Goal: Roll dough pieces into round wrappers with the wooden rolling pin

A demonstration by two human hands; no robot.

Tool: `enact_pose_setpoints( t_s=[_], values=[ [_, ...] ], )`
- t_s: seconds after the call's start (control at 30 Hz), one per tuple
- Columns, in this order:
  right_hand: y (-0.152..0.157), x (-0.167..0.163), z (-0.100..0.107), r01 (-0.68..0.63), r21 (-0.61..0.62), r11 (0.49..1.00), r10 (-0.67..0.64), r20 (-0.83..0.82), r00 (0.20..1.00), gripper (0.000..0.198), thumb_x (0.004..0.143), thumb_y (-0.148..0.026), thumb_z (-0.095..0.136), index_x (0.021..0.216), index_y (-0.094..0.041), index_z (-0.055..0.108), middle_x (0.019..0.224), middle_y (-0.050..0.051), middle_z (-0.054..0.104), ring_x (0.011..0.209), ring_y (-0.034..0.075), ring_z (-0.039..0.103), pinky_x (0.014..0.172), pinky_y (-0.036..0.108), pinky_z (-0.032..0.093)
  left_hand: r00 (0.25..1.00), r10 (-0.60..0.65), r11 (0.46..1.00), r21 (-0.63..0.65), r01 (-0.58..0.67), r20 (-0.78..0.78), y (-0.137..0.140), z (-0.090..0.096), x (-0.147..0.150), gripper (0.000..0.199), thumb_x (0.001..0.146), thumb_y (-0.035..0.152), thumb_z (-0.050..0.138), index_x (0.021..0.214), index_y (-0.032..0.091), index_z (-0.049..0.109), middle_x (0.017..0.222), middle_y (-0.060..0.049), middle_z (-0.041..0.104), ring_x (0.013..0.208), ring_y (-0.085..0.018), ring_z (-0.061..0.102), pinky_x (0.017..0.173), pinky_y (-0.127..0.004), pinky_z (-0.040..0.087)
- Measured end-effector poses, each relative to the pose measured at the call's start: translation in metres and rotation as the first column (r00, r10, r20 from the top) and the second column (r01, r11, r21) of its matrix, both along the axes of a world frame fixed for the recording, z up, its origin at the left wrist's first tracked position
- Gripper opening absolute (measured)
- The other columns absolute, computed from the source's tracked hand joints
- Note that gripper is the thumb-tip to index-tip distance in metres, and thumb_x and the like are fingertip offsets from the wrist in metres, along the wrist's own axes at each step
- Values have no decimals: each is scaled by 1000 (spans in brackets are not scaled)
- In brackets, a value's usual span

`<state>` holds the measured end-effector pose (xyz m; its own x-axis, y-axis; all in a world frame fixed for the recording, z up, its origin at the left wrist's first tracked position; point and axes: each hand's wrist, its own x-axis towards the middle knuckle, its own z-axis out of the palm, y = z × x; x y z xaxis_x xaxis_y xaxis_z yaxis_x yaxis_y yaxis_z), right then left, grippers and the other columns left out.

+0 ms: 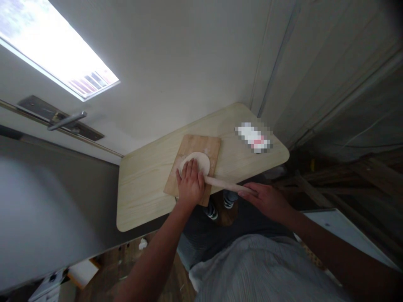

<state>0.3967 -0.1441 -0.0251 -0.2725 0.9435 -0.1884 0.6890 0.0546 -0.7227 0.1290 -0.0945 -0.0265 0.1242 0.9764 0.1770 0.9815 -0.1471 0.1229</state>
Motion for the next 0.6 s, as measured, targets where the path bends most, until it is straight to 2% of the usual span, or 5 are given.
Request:
enact_pose_setpoints(
  t_s=[0.23, 0.37, 0.47, 0.53, 0.6],
  values=[
    [-4, -12, 1, -46, -9, 999, 46, 3, 999, 36, 93, -54, 52, 93, -23, 71, 83, 4, 73, 75, 21, 66, 65, 31, 41, 996, 37, 999, -25, -35, 81, -35, 0, -10, 56, 103, 34, 30, 157, 21, 28, 160, -9, 38, 151, -26, 26, 124, -56, 11],
    [-3, -13, 2, -98, -29, 995, 97, -17, 995, 31, 91, -51, 57, 94, -23, 70, 80, 3, 71, 71, 19, 64, 65, 30, 41, 984, 54, 999, -4, -54, 171, -53, -3, -21, 53, 102, 35, 37, 155, 28, 33, 157, -8, 43, 150, -27, 29, 122, -58, 17],
    [-1, -10, 4, -95, -60, 994, 90, -83, 993, 31, 91, -51, 57, 94, -22, 70, 80, 2, 71, 70, 18, 63, 64, 30, 42, 952, 169, 979, 68, -192, 254, -55, -4, -31, 55, 100, 40, 44, 152, 25, 36, 154, -14, 46, 146, -30, 36, 120, -59, 22],
    [1, -6, 4, -44, -88, 995, 33, -120, 992, 34, 91, -52, 56, 96, -22, 70, 80, 2, 71, 68, 18, 63, 64, 29, 43, 925, 266, 950, 91, -299, 270, -48, -4, -34, 56, 98, 44, 48, 148, 20, 42, 150, -17, 49, 142, -32, 41, 117, -59, 26],
    [5, -2, 2, 41, -102, 994, -54, -133, 990, 37, 91, -54, 56, 99, -21, 70, 80, 2, 71, 67, 18, 63, 62, 29, 44, 917, 321, 935, 71, -346, 237, -38, -4, -36, 54, 96, 47, 50, 141, 18, 49, 148, -18, 50, 140, -35, 42, 115, -61, 29]
  ],
)
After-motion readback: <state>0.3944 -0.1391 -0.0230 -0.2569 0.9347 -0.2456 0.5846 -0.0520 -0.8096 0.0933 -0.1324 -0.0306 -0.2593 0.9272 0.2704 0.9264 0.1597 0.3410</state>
